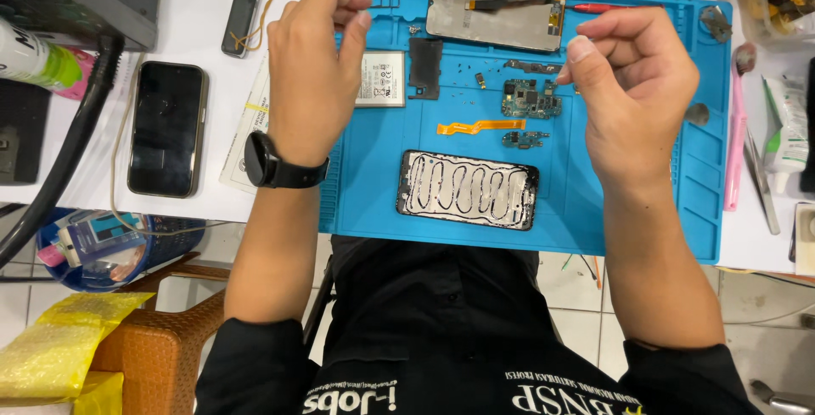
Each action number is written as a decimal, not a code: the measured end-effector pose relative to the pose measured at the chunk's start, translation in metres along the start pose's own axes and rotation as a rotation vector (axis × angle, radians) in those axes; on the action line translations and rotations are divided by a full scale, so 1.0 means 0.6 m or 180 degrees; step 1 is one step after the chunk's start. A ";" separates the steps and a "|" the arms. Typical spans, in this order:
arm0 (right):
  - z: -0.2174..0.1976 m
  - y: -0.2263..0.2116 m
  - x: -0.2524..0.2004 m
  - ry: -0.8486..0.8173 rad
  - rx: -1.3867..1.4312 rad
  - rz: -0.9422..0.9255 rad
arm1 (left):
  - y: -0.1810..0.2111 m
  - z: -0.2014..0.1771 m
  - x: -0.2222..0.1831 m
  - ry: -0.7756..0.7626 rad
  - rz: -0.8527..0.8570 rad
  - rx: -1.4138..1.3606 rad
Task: The person uses a green electric screwdriver to remove screws from a smartphone screen assembly. They then align the screen with the phone body, press the edges to secure it, and wipe the screen with a white cloth.
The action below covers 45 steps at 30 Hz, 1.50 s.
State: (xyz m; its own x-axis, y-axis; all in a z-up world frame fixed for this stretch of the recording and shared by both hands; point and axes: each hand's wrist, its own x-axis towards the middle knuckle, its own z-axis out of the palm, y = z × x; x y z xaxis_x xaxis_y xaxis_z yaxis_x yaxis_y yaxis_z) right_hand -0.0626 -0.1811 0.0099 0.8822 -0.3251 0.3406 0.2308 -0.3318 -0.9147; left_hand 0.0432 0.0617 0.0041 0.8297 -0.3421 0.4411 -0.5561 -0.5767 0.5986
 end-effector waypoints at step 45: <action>-0.033 0.028 0.030 -0.0291 -0.1293 -0.0235 | -0.009 0.164 0.046 0.0279 0.1769 0.1457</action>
State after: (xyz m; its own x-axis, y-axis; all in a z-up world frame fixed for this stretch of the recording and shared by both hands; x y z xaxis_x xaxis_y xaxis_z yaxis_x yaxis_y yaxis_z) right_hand -0.0509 -0.2098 0.0051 0.9063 -0.2136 0.3646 0.1303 -0.6795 -0.7220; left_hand 0.0739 -0.0178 -0.0530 0.4129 -0.6254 0.6621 -0.8020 -0.5942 -0.0612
